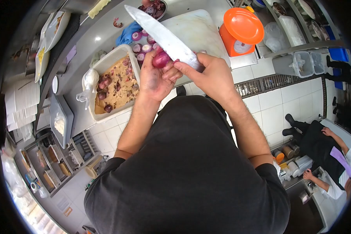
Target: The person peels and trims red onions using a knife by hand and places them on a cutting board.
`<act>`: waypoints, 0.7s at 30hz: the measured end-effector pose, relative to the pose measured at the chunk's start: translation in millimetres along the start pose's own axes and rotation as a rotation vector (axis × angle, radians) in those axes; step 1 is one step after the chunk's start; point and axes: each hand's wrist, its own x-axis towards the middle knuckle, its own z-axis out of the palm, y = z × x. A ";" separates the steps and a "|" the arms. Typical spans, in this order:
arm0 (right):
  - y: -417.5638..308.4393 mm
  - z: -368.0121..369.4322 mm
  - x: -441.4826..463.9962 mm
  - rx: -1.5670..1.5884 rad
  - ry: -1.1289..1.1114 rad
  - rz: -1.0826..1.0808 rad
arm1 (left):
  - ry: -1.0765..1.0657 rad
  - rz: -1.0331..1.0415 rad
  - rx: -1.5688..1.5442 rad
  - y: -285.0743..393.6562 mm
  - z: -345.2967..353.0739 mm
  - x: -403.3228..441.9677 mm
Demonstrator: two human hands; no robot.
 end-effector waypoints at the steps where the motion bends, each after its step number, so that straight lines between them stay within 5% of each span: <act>1: -1.1 0.8 -1.2 -0.004 0.002 -0.014 | 0.022 0.012 0.012 -0.1 1.3 -0.3; 7: -4.6 -1.6 1.5 -0.082 0.026 -0.010 | -0.047 0.009 -0.020 -0.8 -1.6 2.7; 10: -2.2 2.6 0.4 -0.060 0.020 -0.049 | 0.131 0.043 0.021 -2.6 7.5 -0.1; 16: -1.2 3.1 5.4 -0.064 0.048 -0.010 | -0.091 0.064 -0.002 -3.7 -7.2 7.5; 21: -5.4 7.0 0.9 -0.031 0.038 -0.068 | 0.167 0.176 0.094 -5.0 8.6 3.7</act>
